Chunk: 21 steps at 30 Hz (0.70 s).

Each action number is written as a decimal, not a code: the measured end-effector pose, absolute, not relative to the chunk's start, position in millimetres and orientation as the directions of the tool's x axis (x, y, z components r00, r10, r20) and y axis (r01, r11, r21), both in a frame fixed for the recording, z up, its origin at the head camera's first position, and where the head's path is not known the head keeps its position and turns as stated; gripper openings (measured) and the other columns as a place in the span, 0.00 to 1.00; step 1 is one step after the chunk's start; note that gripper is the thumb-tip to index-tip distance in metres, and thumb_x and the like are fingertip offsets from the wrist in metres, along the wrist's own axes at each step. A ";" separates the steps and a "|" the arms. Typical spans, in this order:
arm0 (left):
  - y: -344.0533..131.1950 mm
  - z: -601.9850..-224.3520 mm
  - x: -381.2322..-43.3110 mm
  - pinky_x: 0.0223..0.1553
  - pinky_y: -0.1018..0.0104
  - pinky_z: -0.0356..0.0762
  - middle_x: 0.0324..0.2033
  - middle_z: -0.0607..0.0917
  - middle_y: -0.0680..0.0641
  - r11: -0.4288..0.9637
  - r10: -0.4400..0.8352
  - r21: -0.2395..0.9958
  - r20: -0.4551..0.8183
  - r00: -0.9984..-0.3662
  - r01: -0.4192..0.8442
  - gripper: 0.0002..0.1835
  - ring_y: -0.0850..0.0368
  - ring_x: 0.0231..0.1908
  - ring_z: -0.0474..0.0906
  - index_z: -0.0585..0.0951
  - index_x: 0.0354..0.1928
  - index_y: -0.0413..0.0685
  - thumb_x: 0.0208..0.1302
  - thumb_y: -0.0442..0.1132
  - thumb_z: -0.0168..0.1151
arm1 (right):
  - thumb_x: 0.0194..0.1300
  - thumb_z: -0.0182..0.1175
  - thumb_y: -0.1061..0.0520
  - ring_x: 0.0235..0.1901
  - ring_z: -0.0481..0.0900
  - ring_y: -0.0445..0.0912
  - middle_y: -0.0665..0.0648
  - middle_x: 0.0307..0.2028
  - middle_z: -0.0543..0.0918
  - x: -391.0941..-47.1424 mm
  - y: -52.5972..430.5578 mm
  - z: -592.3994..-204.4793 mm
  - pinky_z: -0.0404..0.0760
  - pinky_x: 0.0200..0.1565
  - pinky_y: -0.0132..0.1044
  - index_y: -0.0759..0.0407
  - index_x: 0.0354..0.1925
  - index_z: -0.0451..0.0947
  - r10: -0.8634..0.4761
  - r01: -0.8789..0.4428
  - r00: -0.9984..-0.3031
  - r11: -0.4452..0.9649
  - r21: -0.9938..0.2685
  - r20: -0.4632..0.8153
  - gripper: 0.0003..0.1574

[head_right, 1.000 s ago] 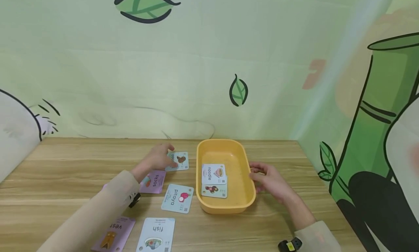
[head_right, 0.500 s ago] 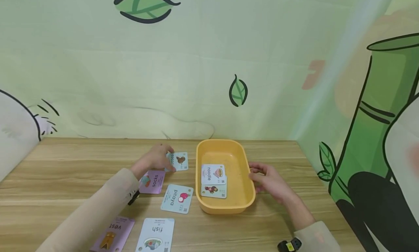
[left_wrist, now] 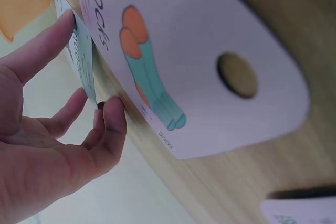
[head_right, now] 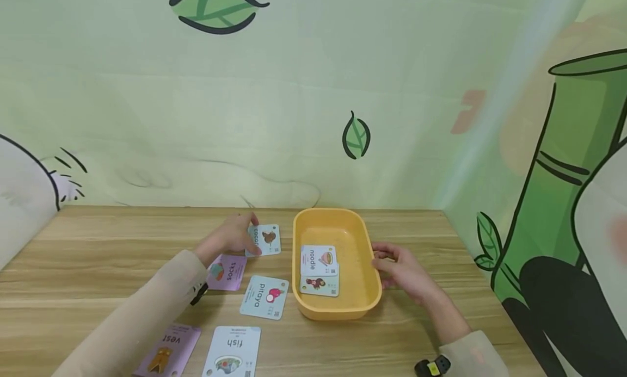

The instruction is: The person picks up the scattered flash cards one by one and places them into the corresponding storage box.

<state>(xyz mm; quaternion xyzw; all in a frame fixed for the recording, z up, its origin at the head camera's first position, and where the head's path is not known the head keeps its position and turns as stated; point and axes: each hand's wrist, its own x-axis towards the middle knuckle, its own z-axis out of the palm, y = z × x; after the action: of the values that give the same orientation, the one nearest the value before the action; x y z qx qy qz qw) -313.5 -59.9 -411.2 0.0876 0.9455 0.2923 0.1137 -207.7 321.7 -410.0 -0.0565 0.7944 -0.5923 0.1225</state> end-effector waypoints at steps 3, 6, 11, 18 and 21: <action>-60.2 -410.3 -313.5 0.56 0.46 0.77 0.55 0.77 0.37 0.791 0.237 0.604 -0.152 -0.960 0.100 0.39 0.42 0.51 0.76 0.73 0.64 0.39 0.49 0.33 0.80 | 0.77 0.56 0.59 0.44 0.81 0.50 0.72 0.57 0.71 -207.8 321.8 -409.4 0.88 0.37 0.42 0.77 0.72 0.58 -0.234 0.055 -0.964 0.295 -0.954 -0.127 0.36; -60.6 -409.5 -314.3 0.57 0.47 0.76 0.54 0.79 0.37 0.784 0.241 0.611 -0.135 -0.961 0.110 0.36 0.42 0.52 0.76 0.74 0.62 0.38 0.50 0.31 0.79 | 0.77 0.56 0.59 0.45 0.81 0.51 0.72 0.57 0.71 -207.7 321.8 -409.3 0.88 0.37 0.42 0.77 0.73 0.57 -0.231 0.056 -0.964 0.300 -0.952 -0.130 0.36; -62.3 -407.2 -315.2 0.56 0.48 0.77 0.52 0.80 0.38 0.779 0.247 0.614 -0.110 -0.963 0.130 0.32 0.42 0.51 0.76 0.76 0.59 0.38 0.51 0.28 0.76 | 0.76 0.56 0.59 0.45 0.81 0.51 0.72 0.58 0.71 -208.4 322.0 -410.3 0.88 0.37 0.42 0.77 0.73 0.57 -0.229 0.061 -0.964 0.296 -0.953 -0.133 0.37; -65.6 -407.3 -317.4 0.41 0.60 0.83 0.50 0.80 0.36 0.731 0.253 0.670 -0.089 -0.963 0.129 0.28 0.45 0.44 0.79 0.78 0.57 0.37 0.52 0.22 0.70 | 0.77 0.56 0.58 0.45 0.81 0.51 0.72 0.59 0.71 -208.8 322.7 -411.1 0.88 0.36 0.42 0.76 0.73 0.57 -0.232 0.060 -0.964 0.295 -0.954 -0.132 0.37; -67.1 -407.4 -318.7 0.34 0.65 0.84 0.51 0.79 0.35 0.685 0.257 0.720 -0.095 -0.962 0.112 0.28 0.45 0.43 0.80 0.78 0.57 0.36 0.51 0.19 0.67 | 0.77 0.56 0.59 0.45 0.81 0.51 0.73 0.59 0.71 -208.4 322.7 -410.7 0.87 0.36 0.42 0.77 0.73 0.57 -0.236 0.057 -0.963 0.291 -0.955 -0.129 0.37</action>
<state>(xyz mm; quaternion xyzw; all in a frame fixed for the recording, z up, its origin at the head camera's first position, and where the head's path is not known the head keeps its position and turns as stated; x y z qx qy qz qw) -318.7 -67.1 -407.4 0.1010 0.9129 0.3839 0.0947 -208.4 322.7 -410.7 -0.0565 0.7938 -0.5928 0.1235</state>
